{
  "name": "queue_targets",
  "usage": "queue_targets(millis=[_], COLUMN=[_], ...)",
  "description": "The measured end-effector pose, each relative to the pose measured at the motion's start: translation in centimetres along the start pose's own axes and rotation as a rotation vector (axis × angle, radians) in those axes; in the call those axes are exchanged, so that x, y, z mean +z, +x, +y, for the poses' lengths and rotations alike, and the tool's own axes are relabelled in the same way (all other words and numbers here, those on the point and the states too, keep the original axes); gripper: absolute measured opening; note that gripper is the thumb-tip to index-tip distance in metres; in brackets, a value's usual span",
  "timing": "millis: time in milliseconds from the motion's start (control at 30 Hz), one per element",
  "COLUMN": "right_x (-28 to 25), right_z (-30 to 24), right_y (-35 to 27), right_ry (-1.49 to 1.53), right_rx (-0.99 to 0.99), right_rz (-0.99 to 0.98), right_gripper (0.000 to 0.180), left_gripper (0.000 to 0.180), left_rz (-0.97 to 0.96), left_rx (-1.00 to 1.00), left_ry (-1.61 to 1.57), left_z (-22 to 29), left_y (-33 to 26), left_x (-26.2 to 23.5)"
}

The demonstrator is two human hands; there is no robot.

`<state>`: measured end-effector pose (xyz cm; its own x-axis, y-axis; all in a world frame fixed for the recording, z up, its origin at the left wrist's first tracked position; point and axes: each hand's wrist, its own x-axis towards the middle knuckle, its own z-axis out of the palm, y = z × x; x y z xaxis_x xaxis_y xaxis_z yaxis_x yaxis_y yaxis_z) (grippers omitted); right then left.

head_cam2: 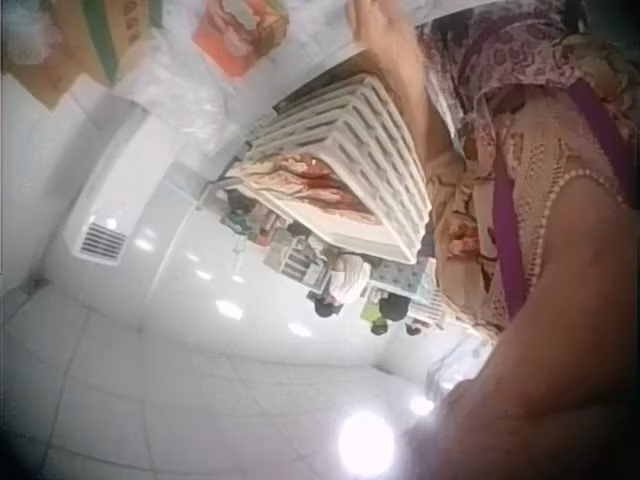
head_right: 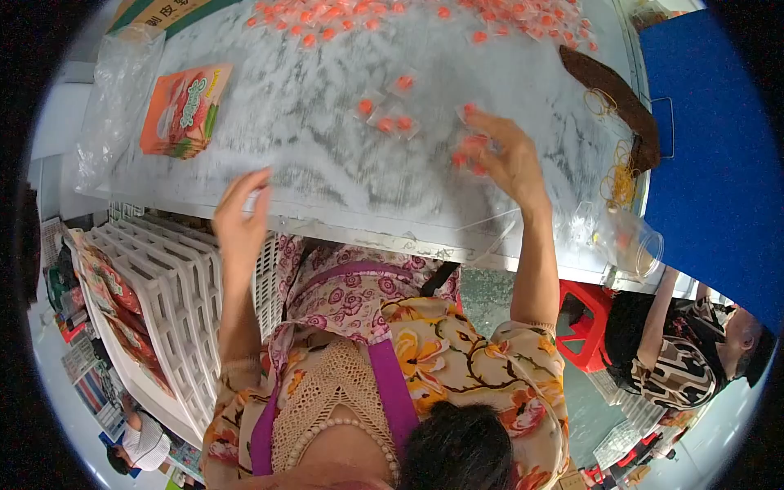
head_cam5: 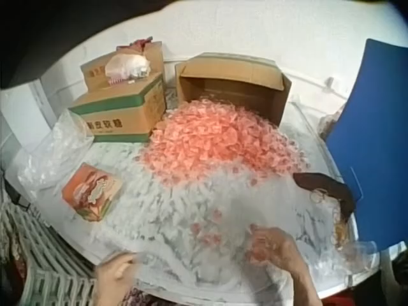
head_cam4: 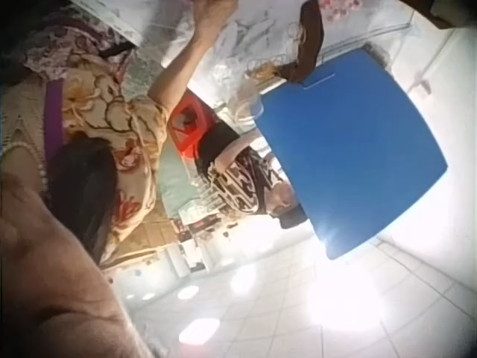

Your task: Packing individual small candies into plastic bags and sealing them.

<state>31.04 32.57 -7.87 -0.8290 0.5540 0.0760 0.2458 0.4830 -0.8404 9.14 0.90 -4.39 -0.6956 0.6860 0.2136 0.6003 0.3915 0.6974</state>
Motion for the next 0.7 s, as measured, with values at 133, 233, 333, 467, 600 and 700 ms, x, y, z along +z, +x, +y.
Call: queue_targets(millis=[133, 233, 333, 467, 600, 700], right_x=[-0.6, 0.2, 2.9, 6.2, 5.5, 2.9], right_z=[1.8, 3.8, 2.8, -0.9, -1.4, -0.8], right_y=[3.2, 4.9, 5.7, 5.6, 5.2, 4.5], right_ry=[-0.028, -0.237, -0.136, -0.389, -0.462, -0.342], right_rx=[-0.062, -0.041, -0.042, -0.312, -0.322, -0.178], right_rz=[0.084, 0.043, -0.094, -0.112, -0.182, -0.341], right_gripper=[0.036, 0.034, 0.036, 0.035, 0.03, 0.025], left_gripper=[0.029, 0.029, 0.032, 0.032, 0.029, 0.03], left_rz=[-0.169, -0.191, -0.234, -0.238, -0.217, -0.159], left_rx=[0.145, 0.242, 0.271, 0.264, 0.293, 0.304], left_ry=[-0.107, -0.094, -0.025, 0.014, -0.038, -0.025], left_z=[2.6, 3.2, 3.0, 2.4, 1.5, -0.5], left_y=[4.9, 7.0, 7.5, 7.4, 7.6, 8.1], left_x=[6.5, 10.3, 12.9, 14.0, 13.8, 13.2])
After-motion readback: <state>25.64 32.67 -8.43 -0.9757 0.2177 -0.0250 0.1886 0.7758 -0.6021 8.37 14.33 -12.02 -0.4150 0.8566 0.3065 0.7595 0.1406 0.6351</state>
